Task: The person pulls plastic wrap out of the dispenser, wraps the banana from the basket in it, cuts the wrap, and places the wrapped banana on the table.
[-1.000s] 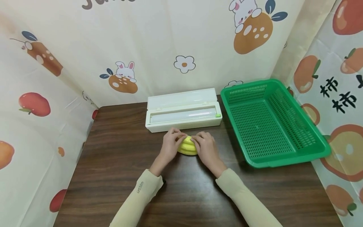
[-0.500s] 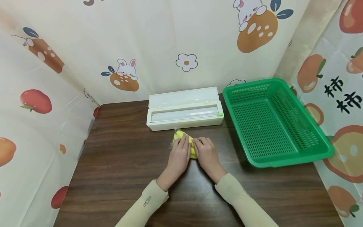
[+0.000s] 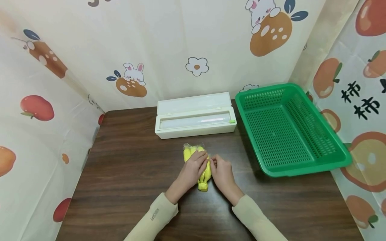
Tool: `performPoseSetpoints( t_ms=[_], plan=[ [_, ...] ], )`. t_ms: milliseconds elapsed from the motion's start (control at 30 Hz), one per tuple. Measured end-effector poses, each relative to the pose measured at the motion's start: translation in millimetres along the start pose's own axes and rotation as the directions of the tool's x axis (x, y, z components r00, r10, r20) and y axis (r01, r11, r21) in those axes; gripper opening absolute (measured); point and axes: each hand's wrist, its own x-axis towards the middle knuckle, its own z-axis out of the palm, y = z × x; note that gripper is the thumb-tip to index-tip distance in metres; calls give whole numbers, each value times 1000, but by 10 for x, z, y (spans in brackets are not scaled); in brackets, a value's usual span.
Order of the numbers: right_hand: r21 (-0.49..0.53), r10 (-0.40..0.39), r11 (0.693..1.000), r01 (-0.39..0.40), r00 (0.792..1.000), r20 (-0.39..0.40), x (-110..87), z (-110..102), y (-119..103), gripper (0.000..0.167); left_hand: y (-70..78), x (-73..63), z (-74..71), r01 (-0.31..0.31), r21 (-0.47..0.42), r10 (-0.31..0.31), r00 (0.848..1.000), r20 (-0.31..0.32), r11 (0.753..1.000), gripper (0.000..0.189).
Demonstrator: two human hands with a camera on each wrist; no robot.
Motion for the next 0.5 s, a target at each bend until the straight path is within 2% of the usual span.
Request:
performPoseSetpoints(
  t_ms=[133, 233, 300, 367, 433, 500],
  plan=[
    [9, 5, 1000, -5, 1000, -21, -79, -29, 9, 8, -26, 5, 1, -86, -45, 86, 996, -2, 995, 21],
    [8, 7, 1000, -7, 1000, -22, -105, -49, 21, 6, -73, 2, 0, -124, -144, 123, 992, -18, 982, 22],
    [4, 1, 1000, -1, 1000, -17, -107, -74, 33, 8, -107, -9, -15, -126, -221, 118, 992, -49, 967, 25],
    [-10, -16, 1000, 16, 1000, -24, -105, -117, 52, 12, -143, -35, -45, -121, -261, 99, 990, -97, 958, 28],
    [-61, -54, 997, 51, 997, -50, -103, -174, 81, 19, -177, -72, -95, -100, -229, 65, 985, -158, 968, 31],
    [-136, -113, 986, 100, 989, -92, -99, -236, 120, 28, -215, -126, -157, -49, -140, 16, 974, -225, 989, 33]
  ],
)
